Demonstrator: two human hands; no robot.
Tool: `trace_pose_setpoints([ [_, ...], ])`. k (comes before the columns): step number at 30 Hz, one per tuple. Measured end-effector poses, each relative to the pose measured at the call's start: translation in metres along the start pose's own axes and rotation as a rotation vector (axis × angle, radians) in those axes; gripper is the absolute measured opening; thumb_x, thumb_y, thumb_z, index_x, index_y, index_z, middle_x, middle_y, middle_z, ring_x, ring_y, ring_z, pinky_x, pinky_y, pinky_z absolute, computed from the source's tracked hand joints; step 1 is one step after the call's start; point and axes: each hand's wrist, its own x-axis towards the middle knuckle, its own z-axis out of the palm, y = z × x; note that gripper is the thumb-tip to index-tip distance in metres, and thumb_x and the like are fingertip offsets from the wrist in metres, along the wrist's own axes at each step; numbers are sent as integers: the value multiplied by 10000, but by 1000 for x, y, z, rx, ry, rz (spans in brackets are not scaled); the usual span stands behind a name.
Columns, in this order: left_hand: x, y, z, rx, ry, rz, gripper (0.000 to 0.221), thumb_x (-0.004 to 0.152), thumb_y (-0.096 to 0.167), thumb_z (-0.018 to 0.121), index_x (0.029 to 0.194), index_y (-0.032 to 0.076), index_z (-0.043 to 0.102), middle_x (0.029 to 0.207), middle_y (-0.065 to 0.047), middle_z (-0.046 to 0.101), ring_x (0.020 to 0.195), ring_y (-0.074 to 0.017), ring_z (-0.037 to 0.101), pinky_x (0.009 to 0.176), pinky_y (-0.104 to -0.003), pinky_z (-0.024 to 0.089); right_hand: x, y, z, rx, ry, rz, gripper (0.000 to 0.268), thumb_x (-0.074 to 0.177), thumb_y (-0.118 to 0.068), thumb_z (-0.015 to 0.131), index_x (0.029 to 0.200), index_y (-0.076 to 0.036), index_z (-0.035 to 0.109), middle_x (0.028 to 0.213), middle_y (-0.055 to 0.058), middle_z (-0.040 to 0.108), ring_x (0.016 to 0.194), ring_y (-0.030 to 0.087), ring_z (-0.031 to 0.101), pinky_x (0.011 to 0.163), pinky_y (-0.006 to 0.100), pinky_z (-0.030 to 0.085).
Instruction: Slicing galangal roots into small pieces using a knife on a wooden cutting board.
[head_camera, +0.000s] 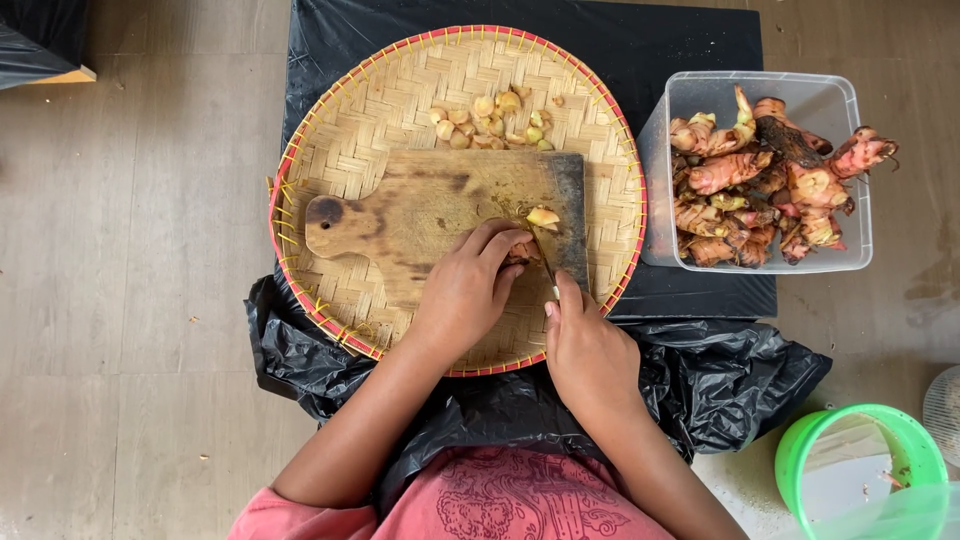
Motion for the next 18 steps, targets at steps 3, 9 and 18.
trace_pose_setpoints([
  [3, 1, -1, 1, 5, 5, 4, 385, 948, 202, 689, 1327, 184, 618, 1280, -70, 617, 1222, -356, 623, 912, -470, 603, -1, 2, 4, -13, -5, -1, 410, 1066, -359, 360, 1432, -201, 456, 978, 16, 685, 617, 238, 735, 544, 362, 597],
  [9, 3, -6, 3, 66, 30, -17, 369, 953, 179, 691, 1319, 167, 642, 1256, -72, 621, 1191, -329, 638, 898, -439, 609, 7, -11, -13, 48, 0, -18, 506, 1064, -313, 394, 1545, -166, 341, 1034, 62, 706, 652, 265, 742, 574, 384, 613],
  [18, 7, -14, 8, 134, 70, -20, 354, 888, 191, 742, 1232, 159, 660, 1188, -43, 632, 1139, -288, 648, 833, -415, 625, 8, -17, -5, 145, -33, -26, 460, 1061, -248, 343, 1517, -188, 325, 1131, 104, 674, 643, 333, 732, 558, 429, 613],
])
